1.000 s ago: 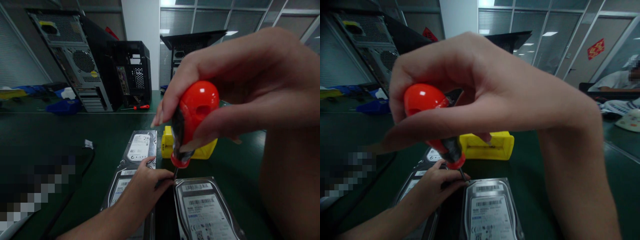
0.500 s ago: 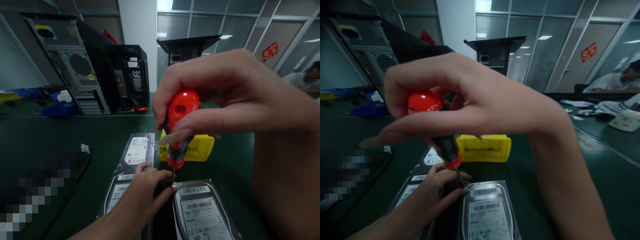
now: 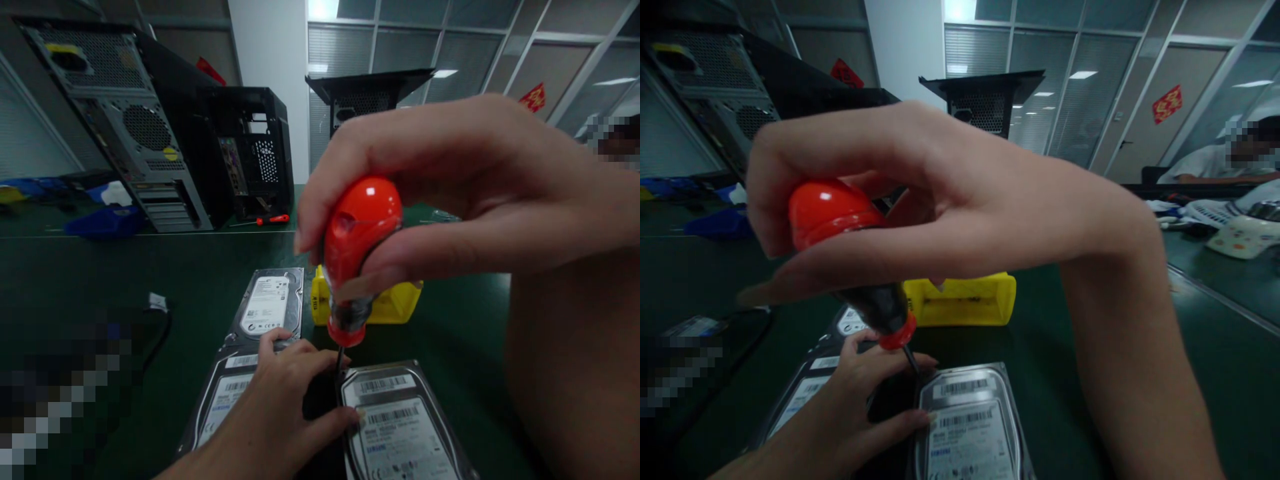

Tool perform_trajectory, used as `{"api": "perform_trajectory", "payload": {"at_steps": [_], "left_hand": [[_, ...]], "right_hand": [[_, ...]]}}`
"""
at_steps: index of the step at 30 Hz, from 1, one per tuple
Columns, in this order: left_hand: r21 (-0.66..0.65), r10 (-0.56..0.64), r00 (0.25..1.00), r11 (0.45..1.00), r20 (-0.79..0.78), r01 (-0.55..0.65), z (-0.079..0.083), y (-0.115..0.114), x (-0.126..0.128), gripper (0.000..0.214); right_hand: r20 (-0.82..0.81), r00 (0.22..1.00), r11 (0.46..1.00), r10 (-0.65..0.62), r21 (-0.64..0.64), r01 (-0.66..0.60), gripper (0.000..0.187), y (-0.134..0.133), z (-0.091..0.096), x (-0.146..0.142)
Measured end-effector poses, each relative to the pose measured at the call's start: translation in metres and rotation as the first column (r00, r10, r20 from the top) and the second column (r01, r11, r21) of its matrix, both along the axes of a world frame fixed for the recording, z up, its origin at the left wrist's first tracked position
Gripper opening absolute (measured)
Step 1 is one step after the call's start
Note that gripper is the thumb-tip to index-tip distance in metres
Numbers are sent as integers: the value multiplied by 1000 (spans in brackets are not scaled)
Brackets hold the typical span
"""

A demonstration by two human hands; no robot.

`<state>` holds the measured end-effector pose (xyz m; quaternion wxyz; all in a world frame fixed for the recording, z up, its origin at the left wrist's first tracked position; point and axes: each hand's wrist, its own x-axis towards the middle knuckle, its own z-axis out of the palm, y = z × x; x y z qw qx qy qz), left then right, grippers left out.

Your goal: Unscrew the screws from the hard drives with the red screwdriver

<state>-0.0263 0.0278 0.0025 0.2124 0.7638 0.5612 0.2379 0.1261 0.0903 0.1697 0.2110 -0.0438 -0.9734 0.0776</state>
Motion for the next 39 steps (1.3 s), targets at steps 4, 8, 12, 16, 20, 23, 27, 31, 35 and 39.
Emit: {"api": "perform_trajectory", "payload": {"at_steps": [4,8,12,16,20,23,27,31,35,39], "left_hand": [[32,2,1000,999,-13,-2,1,0,0,29],[46,14,999,999,-44,-12,3,-1,2,29],[49,47,998,998,-33,-45,-1,2,1,24],[147,48,999,988,-12,-45,-8,7,-1,10],[291,43,998,956,-42,-29,-14,8,-1,11],[341,45,996,940,-76,-17,-16,8,-1,12],[356,34,995,935,-92,1,-18,8,-1,14],[351,12,995,936,-95,22,-19,8,1,15],[340,12,996,940,-86,18,-19,7,2,16],[310,-8,992,950,-122,45,-18,8,2,18]], "right_hand": [[67,997,995,23,96,-29,84,-5,5,-3],[97,995,989,31,140,-45,76,-6,6,-4],[54,998,988,-14,153,6,76,0,4,0],[74,997,988,8,151,-19,73,8,4,6],[79,996,985,35,164,-47,77,11,4,8],[67,998,981,6,191,-19,70,9,4,7],[34,999,974,-29,226,21,68,5,4,4],[0,999,968,-52,246,50,74,2,4,3],[22,998,966,-66,250,59,81,3,4,4],[40,998,976,-43,216,34,83,8,3,4]]}}
